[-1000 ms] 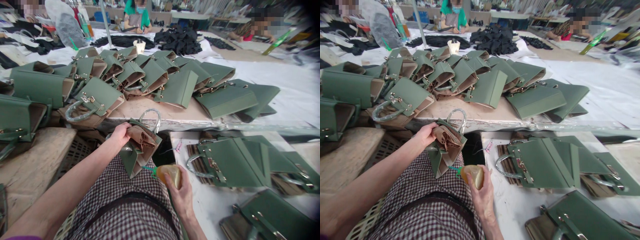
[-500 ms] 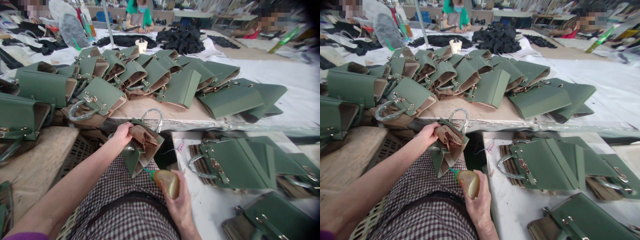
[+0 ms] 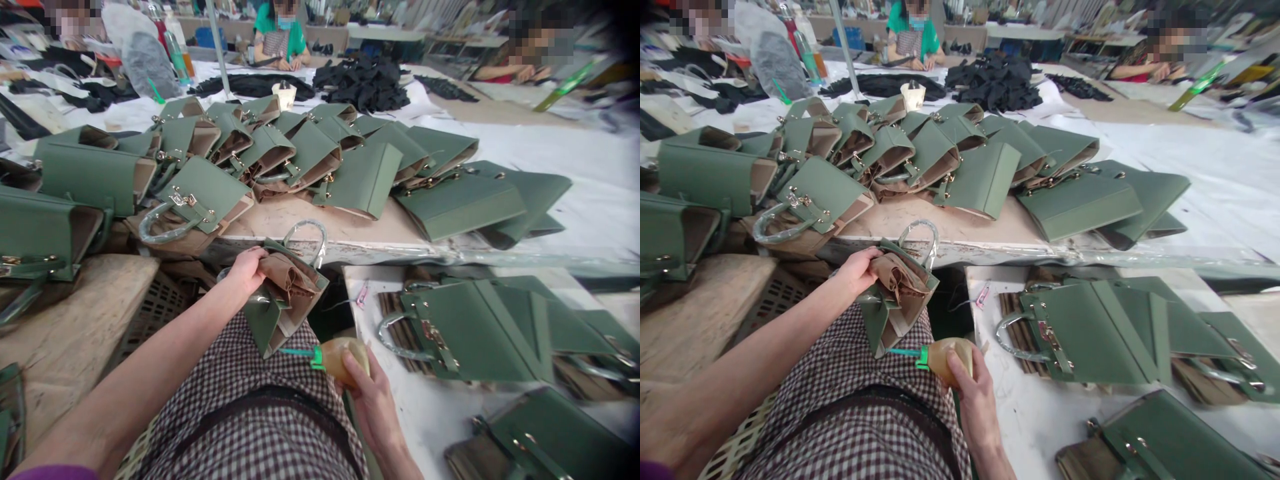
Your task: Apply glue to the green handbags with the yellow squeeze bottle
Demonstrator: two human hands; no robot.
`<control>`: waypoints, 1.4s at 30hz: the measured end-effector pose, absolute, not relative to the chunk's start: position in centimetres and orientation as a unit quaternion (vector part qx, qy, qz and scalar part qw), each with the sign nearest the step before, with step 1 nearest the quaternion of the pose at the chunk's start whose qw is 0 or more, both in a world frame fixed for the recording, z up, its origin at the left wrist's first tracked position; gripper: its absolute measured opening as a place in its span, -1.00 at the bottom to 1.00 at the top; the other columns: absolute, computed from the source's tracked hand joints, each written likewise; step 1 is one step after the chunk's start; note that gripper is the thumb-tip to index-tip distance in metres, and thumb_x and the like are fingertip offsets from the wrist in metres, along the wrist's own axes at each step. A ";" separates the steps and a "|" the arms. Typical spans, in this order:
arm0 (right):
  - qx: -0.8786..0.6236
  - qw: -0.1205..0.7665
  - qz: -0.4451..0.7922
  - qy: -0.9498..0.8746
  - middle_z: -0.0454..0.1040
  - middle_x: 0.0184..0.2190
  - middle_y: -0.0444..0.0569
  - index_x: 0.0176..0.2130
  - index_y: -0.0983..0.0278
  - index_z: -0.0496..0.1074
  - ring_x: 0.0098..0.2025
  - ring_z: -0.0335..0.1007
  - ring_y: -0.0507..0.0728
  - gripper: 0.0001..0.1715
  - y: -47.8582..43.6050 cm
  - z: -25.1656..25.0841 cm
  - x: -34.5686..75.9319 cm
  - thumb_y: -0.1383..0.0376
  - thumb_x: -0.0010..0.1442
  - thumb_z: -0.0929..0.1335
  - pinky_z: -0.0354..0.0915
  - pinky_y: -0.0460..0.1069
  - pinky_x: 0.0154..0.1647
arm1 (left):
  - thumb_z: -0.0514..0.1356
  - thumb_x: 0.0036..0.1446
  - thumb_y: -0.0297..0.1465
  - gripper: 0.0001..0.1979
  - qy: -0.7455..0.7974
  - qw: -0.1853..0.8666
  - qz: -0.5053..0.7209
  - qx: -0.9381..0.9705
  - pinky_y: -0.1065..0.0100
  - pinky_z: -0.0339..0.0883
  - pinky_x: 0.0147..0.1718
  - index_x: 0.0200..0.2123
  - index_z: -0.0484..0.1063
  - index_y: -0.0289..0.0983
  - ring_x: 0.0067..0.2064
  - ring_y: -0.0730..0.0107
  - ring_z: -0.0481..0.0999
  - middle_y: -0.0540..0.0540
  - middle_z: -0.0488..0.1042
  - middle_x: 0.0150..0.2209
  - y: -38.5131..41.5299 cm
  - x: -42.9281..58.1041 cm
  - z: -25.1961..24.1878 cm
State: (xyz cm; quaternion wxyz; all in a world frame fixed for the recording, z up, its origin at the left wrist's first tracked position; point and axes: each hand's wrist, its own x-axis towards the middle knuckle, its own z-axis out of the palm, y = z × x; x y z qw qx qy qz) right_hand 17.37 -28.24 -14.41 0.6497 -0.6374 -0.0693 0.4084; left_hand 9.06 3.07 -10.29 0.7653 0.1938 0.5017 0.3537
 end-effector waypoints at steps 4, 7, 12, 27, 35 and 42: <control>-0.544 0.679 0.493 -0.016 0.54 -0.18 0.02 -0.05 0.25 0.54 -0.31 0.37 0.17 -0.56 -28.8 -14.1 17.9 0.04 0.23 0.58 0.34 -0.04 -0.45 | 0.17 -0.04 -0.77 -0.74 0.510 0.758 0.357 0.194 0.44 0.36 -0.52 -0.53 0.35 -0.29 -0.54 0.44 0.45 0.04 0.41 -0.56 3.0 9.2 -10.2; -0.512 0.688 0.514 0.004 0.56 -0.13 0.08 0.02 0.27 0.53 -0.31 0.39 0.20 -0.49 -29.2 -14.4 18.1 0.05 0.21 0.57 0.36 -0.01 -0.44 | 0.17 -0.05 -0.77 -0.74 0.514 0.753 0.365 0.190 0.46 0.36 -0.51 -0.51 0.35 -0.29 -0.53 0.45 0.46 0.05 0.43 -0.55 2.8 9.1 -10.0; -0.492 0.693 0.527 -0.016 0.57 -0.07 0.17 0.12 0.27 0.50 -0.35 0.41 0.25 -0.43 -29.9 -15.2 19.3 0.04 0.23 0.51 0.39 0.09 -0.44 | 0.22 -0.07 -0.74 -0.73 0.508 0.744 0.395 0.181 0.46 0.37 -0.49 -0.43 0.35 -0.25 -0.51 0.44 0.48 0.08 0.44 -0.52 2.2 7.7 -8.3; -0.757 0.609 0.185 -0.151 0.51 -0.07 0.10 0.14 0.26 0.43 -0.23 0.49 0.30 -0.22 -27.7 -12.7 22.6 -0.11 0.13 0.58 0.49 0.04 -0.45 | 0.28 0.07 -0.64 -0.74 0.486 0.700 0.487 0.190 0.46 0.48 -0.45 -0.25 0.40 -0.19 -0.41 0.42 0.58 0.06 0.58 -0.38 -0.5 3.9 -6.5; -0.793 0.519 0.091 -0.305 0.51 0.00 0.10 0.13 0.21 0.41 -0.03 0.50 0.37 -0.36 -25.7 -14.8 23.5 -0.09 0.25 0.50 0.48 0.24 0.00 | 0.31 0.04 -0.64 -0.73 0.504 0.690 0.491 0.171 0.49 0.48 -0.44 -0.25 0.42 -0.21 -0.42 0.45 0.58 0.05 0.59 -0.37 -1.1 3.1 -6.2; -0.776 0.462 0.014 -0.430 0.48 0.02 0.13 0.19 0.21 0.34 0.01 0.48 0.39 -0.41 -25.3 -17.0 23.7 0.01 0.33 0.47 0.44 0.26 0.02 | 0.28 0.05 -0.66 -0.75 0.512 0.684 0.491 0.168 0.47 0.51 -0.46 -0.27 0.43 -0.22 -0.43 0.44 0.58 0.05 0.59 -0.37 -1.5 2.8 -6.3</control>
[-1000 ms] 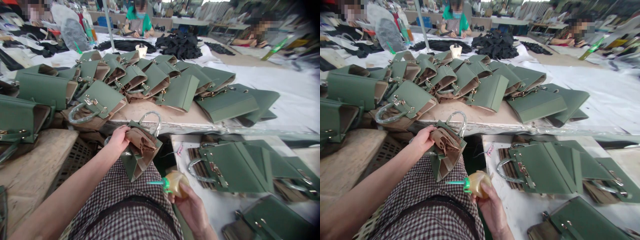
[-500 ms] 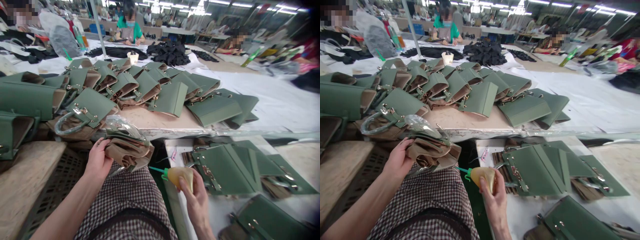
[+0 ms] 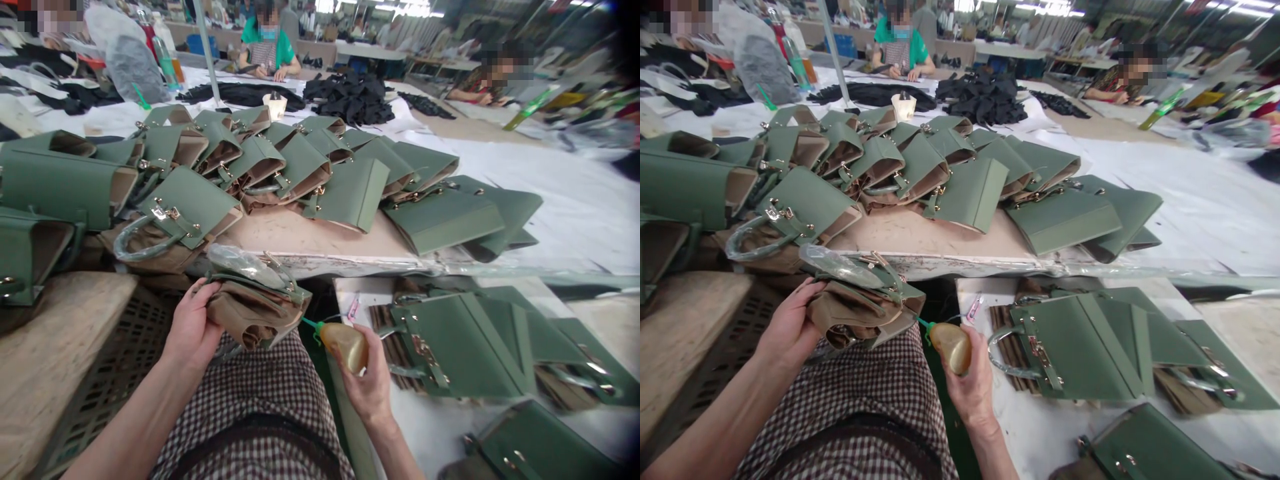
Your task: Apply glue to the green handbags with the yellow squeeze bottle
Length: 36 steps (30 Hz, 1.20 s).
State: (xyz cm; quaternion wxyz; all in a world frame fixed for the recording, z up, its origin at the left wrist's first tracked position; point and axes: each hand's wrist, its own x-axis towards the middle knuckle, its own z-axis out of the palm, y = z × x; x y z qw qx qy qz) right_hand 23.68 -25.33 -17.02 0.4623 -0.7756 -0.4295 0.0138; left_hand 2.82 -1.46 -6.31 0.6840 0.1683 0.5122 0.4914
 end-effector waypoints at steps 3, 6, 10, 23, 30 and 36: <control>-0.782 0.489 -0.012 -0.386 0.46 0.01 0.16 0.19 0.23 0.33 0.01 0.46 0.41 -0.36 -25.3 -17.3 23.1 0.00 0.30 0.50 0.41 0.28 0.01 | 0.26 0.07 -0.66 -0.76 0.516 0.683 0.487 0.172 0.46 0.53 -0.45 -0.27 0.45 -0.23 -0.42 0.44 0.58 0.03 0.60 -0.36 -1.6 2.5 -6.4; -0.790 0.534 0.007 -0.303 0.45 0.03 0.17 0.16 0.24 0.35 0.03 0.43 0.42 -0.33 -25.2 -17.1 22.4 -0.05 0.26 0.51 0.38 0.32 0.05 | 0.28 0.06 -0.66 -0.75 0.523 0.683 0.478 0.177 0.48 0.52 -0.47 -0.24 0.47 -0.23 -0.42 0.44 0.58 0.03 0.59 -0.35 -1.8 2.1 -6.3; -0.792 0.551 0.073 -0.253 0.46 -0.04 0.12 0.15 0.26 0.36 -0.13 0.49 0.34 -0.37 -25.2 -16.5 22.1 -0.08 0.32 0.46 0.51 0.17 -0.24 | 0.29 0.01 -0.67 -0.71 0.531 0.681 0.474 0.171 0.50 0.49 -0.49 -0.22 0.48 -0.23 -0.41 0.43 0.58 0.04 0.58 -0.34 -2.0 1.6 -6.5; -0.783 0.534 -0.004 -0.320 0.45 0.03 0.16 0.18 0.25 0.36 -0.02 0.46 0.39 -0.31 -24.6 -15.9 23.9 -0.05 0.25 0.51 0.40 0.26 -0.02 | 0.32 0.00 -0.62 -0.81 0.523 0.706 0.451 0.158 0.43 0.56 -0.43 -0.33 0.53 -0.24 -0.38 0.34 0.63 0.00 0.63 -0.36 -2.2 0.9 -7.2; -0.788 0.483 -0.021 -0.381 0.51 -0.04 0.11 0.11 0.23 0.41 -0.06 0.50 0.36 -0.41 -23.4 -15.0 24.4 -0.06 0.29 0.49 0.45 0.22 -0.03 | 0.30 0.04 -0.65 -0.82 0.505 0.708 0.462 0.174 0.47 0.56 -0.40 -0.31 0.57 -0.30 -0.37 0.40 0.63 -0.05 0.64 -0.32 -2.4 0.8 -7.6; -0.808 0.529 0.088 -0.244 0.50 -0.04 0.14 0.08 0.27 0.44 -0.11 0.49 0.39 -0.27 -23.7 -15.2 23.9 -0.16 0.16 0.52 0.49 0.24 -0.14 | 0.28 0.11 -0.62 -0.78 0.514 0.707 0.456 0.165 0.39 0.63 -0.25 -0.18 0.61 -0.31 -0.26 0.31 0.69 -0.08 0.68 -0.25 -2.6 1.1 -7.0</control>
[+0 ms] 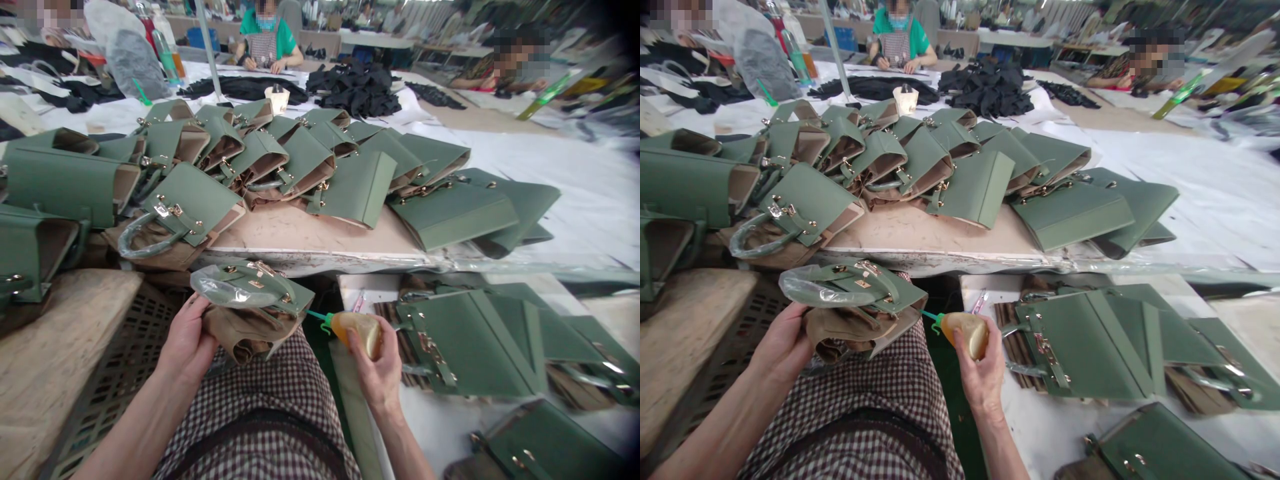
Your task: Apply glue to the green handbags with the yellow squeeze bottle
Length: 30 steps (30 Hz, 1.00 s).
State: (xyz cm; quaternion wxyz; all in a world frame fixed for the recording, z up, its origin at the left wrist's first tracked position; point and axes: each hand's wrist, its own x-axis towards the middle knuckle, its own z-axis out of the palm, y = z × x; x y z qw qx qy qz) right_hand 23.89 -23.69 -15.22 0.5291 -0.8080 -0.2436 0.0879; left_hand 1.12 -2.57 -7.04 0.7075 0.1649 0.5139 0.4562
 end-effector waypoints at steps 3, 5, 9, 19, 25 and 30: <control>-0.804 0.544 0.116 -0.211 0.50 -0.06 0.14 0.15 0.29 0.38 -0.26 0.49 0.31 -0.25 -24.1 -15.4 23.8 -0.16 0.23 0.48 0.47 0.10 -0.45 | 0.22 0.18 -0.63 -0.72 0.527 0.708 0.444 0.156 0.36 0.64 -0.18 -0.07 0.60 -0.33 -0.23 0.29 0.71 -0.11 0.69 -0.24 -2.6 1.2 -6.7; -0.801 0.547 0.122 -0.212 0.50 -0.06 0.14 0.14 0.28 0.39 -0.22 0.50 0.34 -0.24 -24.3 -15.5 23.7 -0.16 0.21 0.49 0.48 0.12 -0.38 | 0.16 0.20 -0.69 -0.65 0.538 0.702 0.441 0.149 0.38 0.64 -0.19 -0.02 0.59 -0.35 -0.25 0.31 0.71 -0.11 0.69 -0.26 -2.6 1.2 -6.5; -0.798 0.542 0.110 -0.241 0.51 0.01 0.13 0.08 0.24 0.45 0.04 0.44 0.43 -0.25 -24.0 -15.6 23.6 -0.14 0.10 0.54 0.36 0.31 0.12 | 0.07 0.20 -0.76 -0.57 0.541 0.704 0.436 0.143 0.39 0.64 -0.24 0.01 0.56 -0.37 -0.33 0.34 0.69 -0.08 0.67 -0.36 -2.7 1.0 -6.2; -0.780 0.577 0.197 -0.142 0.51 -0.18 0.02 0.09 0.26 0.44 -0.42 0.44 0.21 -0.27 -24.2 -16.0 22.9 -0.15 0.17 0.54 0.43 0.08 -0.46 | 0.11 0.26 -0.70 -0.78 0.591 0.682 0.408 0.140 0.44 0.61 -0.41 -0.24 0.53 -0.39 -0.45 0.40 0.64 -0.10 0.65 -0.38 -3.2 -0.6 -7.9; -0.713 0.650 0.256 -0.066 0.51 -0.26 -0.04 0.04 0.29 0.47 -0.51 0.35 0.10 -0.33 -24.2 -17.2 22.8 -0.13 0.20 0.53 0.38 0.01 -0.56 | 0.12 0.25 -0.69 -0.76 0.613 0.677 0.392 0.113 0.41 0.64 -0.36 -0.19 0.57 -0.39 -0.40 0.36 0.66 -0.11 0.65 -0.37 -3.5 -0.9 -8.1; -0.687 0.678 0.258 -0.043 0.52 -0.24 -0.03 0.05 0.29 0.51 -0.49 0.33 0.08 -0.34 -24.0 -17.7 22.9 -0.09 0.18 0.56 0.36 -0.03 -0.55 | 0.12 0.26 -0.68 -0.78 0.621 0.671 0.392 0.106 0.42 0.63 -0.36 -0.29 0.56 -0.38 -0.40 0.36 0.66 -0.14 0.65 -0.37 -3.5 -0.8 -8.5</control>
